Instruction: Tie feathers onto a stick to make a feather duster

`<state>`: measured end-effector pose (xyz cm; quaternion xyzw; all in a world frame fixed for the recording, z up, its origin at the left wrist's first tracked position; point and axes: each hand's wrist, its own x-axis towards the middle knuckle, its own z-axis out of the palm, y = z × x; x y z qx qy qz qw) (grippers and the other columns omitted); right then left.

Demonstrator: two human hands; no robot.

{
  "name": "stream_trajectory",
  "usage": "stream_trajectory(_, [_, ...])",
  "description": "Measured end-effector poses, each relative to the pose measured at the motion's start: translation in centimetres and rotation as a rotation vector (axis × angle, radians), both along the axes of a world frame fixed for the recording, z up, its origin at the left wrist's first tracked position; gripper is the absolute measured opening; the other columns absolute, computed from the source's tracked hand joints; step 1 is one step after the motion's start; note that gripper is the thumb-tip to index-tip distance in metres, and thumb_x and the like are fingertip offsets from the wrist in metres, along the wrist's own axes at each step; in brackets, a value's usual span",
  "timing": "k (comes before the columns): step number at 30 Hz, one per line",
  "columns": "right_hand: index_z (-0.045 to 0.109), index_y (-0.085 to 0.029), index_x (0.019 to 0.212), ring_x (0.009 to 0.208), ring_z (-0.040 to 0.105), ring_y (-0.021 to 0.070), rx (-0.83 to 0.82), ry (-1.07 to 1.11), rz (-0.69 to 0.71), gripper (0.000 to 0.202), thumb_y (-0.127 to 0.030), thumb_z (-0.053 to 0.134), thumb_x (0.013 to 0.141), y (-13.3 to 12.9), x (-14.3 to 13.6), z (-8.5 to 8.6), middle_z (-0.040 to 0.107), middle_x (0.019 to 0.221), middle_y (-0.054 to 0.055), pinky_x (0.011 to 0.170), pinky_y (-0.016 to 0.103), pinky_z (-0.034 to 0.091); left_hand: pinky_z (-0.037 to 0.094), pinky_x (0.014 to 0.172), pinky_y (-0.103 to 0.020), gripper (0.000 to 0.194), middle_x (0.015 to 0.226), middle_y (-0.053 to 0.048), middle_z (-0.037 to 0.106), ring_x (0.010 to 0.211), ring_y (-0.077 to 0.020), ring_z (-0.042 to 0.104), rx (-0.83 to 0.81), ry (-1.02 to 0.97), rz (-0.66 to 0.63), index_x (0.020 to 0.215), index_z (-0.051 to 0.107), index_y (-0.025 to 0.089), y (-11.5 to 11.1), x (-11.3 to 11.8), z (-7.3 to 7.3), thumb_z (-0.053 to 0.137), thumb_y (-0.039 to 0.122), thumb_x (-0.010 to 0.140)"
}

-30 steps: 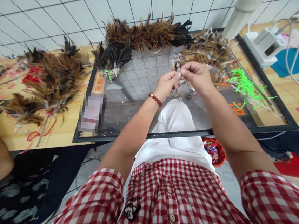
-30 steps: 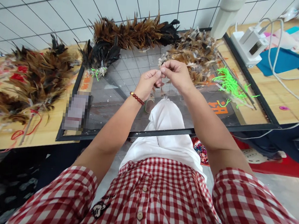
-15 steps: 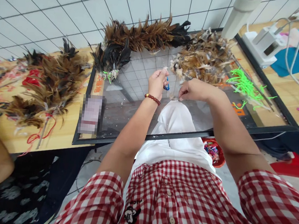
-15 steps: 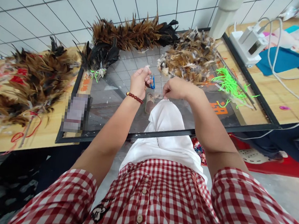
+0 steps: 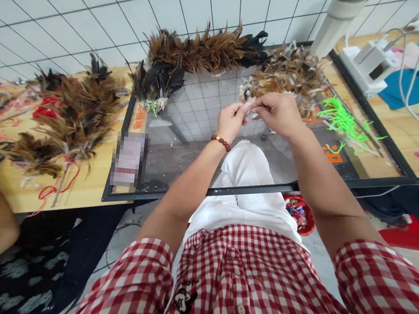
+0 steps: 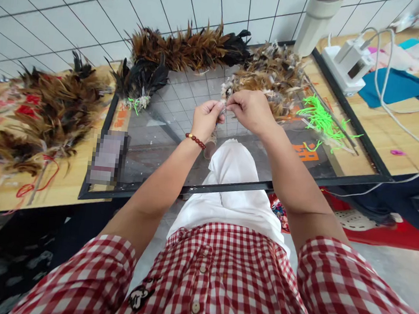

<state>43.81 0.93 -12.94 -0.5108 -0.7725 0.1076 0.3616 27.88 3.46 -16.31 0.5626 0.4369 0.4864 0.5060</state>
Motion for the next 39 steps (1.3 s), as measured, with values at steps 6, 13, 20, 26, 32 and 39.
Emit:
stream_trajectory(6, [0.074, -0.021, 0.086, 0.084, 0.066, 0.0235, 0.066, 0.083, -0.004, 0.013, -0.028, 0.063, 0.087, 0.1, -0.2, -0.1, 0.074, 0.087, 0.006, 0.08, 0.039, 0.051, 0.038, 0.05, -0.019, 0.035, 0.05, 0.006, 0.044, 0.047, -0.0062, 0.044, 0.074, -0.034, -0.035, 0.072, 0.067, 0.02, 0.8, 0.1, -1.4, 0.069, 0.05, 0.089])
stream_trajectory(13, [0.073, -0.02, 0.089, 0.089, 0.066, 0.0243, 0.071, 0.123, 0.036, 0.018, -0.034, 0.062, 0.09, 0.4, 0.0, -0.4, 0.072, 0.088, 0.007, 0.084, 0.04, 0.051, 0.037, 0.051, -0.021, 0.034, 0.051, 0.005, 0.045, 0.049, -0.007, 0.045, 0.054, -0.058, -0.079, 0.073, 0.068, 0.019, 0.6, 0.0, -1.1, 0.072, 0.05, 0.087])
stream_trajectory(20, [0.073, -0.023, 0.093, 0.09, 0.065, 0.0234, 0.03, 0.226, 0.126, 0.025, -0.046, 0.064, 0.092, 0.4, 0.1, 0.0, 0.072, 0.093, 0.007, 0.084, 0.04, 0.052, 0.044, 0.06, -0.021, 0.031, 0.058, 0.002, 0.056, 0.06, -0.0095, 0.057, 0.051, -0.037, -0.156, 0.069, 0.065, 0.019, -0.1, -0.4, 0.1, 0.072, 0.041, 0.089])
stream_trajectory(26, [0.075, -0.021, 0.095, 0.093, 0.065, 0.0257, 0.004, 0.005, -0.058, 0.024, -0.037, 0.058, 0.094, 0.9, 0.9, -1.0, 0.072, 0.097, 0.01, 0.085, 0.04, 0.051, 0.045, 0.061, -0.022, 0.031, 0.054, 0.003, 0.053, 0.059, -0.0102, 0.057, 0.053, -0.015, -0.024, 0.07, 0.066, 0.02, 0.2, -0.4, 0.0, 0.071, 0.044, 0.089])
stream_trajectory(32, [0.076, -0.018, 0.095, 0.093, 0.066, 0.0288, -0.097, -0.386, -0.185, 0.025, -0.025, 0.052, 0.091, 1.1, 1.4, -2.6, 0.072, 0.099, 0.013, 0.079, 0.039, 0.05, 0.048, 0.062, -0.021, 0.032, 0.057, 0.002, 0.057, 0.063, -0.0106, 0.061, -0.021, -0.063, 0.057, 0.073, 0.066, 0.02, 0.6, -0.5, 0.0, 0.068, 0.047, 0.09])
stream_trajectory(39, [0.071, -0.023, 0.106, 0.104, 0.066, 0.0246, 0.257, -0.138, -0.03, 0.033, -0.03, 0.039, 0.101, 0.4, -0.2, -1.1, 0.071, 0.108, 0.011, 0.092, 0.04, 0.051, 0.056, 0.072, -0.022, 0.03, 0.081, -0.002, 0.072, 0.082, -0.0125, 0.071, -0.221, -0.274, -0.011, 0.084, 0.067, 0.018, -0.4, -0.3, 1.2, 0.069, 0.048, 0.091])
